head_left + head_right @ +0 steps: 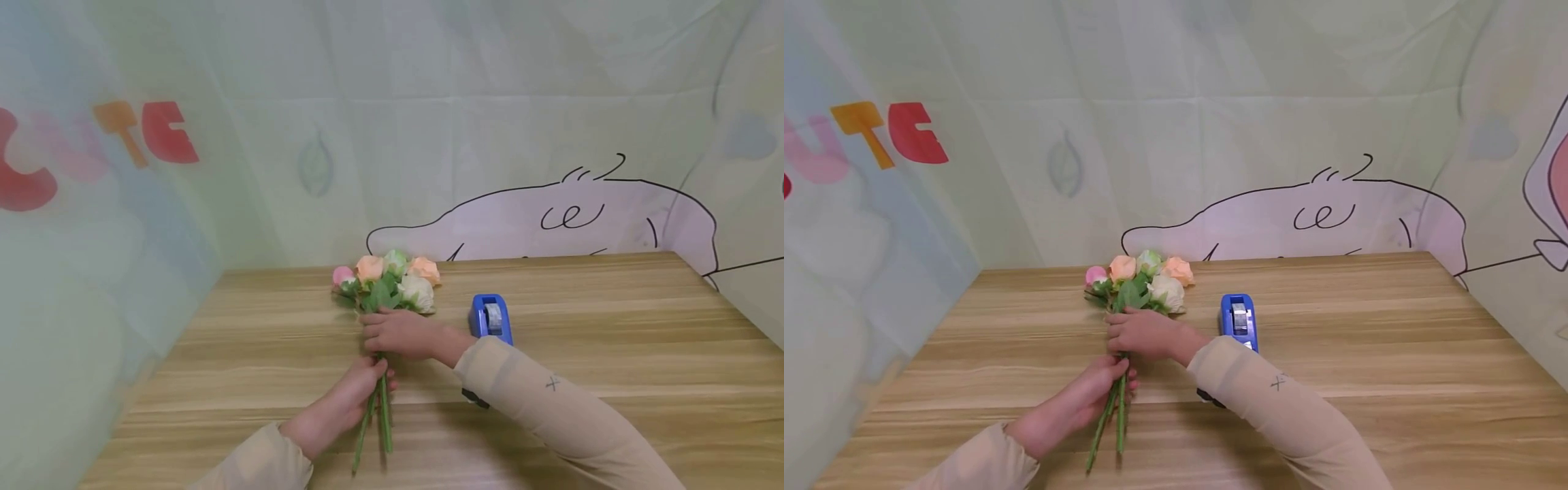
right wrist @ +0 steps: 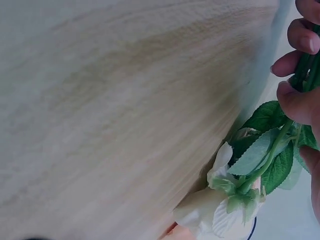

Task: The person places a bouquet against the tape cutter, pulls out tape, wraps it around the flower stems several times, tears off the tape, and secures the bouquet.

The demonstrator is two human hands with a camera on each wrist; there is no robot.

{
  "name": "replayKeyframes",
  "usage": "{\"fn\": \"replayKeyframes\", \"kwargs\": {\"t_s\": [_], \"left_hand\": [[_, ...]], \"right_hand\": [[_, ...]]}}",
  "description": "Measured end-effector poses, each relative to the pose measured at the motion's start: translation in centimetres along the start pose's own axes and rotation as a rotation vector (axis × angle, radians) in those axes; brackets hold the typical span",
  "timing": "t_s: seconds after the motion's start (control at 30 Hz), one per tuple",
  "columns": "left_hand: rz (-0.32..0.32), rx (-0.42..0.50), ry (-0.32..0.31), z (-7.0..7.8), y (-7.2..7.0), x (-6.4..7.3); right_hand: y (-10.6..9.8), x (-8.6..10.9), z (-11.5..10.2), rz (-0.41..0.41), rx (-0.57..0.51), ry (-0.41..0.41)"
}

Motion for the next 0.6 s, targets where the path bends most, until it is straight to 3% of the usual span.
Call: {"fn": "replayKeyframes", "kwargs": {"t_s": [0.2, 0.6], "left_hand": [[-0.041, -0.032, 0.028, 0.30, 0.14, 0.20], [-0.039, 0.009, 0.062, 0.59, -0.13, 0.35]], "right_hand": [[-0.38, -0.01, -0.04, 0.016, -0.088, -0.025], [-0.75, 0.09, 0.15, 0.086, -0.088, -0.023]]}}
Point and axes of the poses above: each hand's wrist, its own x-axis away from the middle knuckle, its own y-axis out of the palm, z = x × y, the point moved 6 cm from there along -x, towards the middle knuckle, and after that the axes turned 7 degrees about y, right-handed, at the moved point
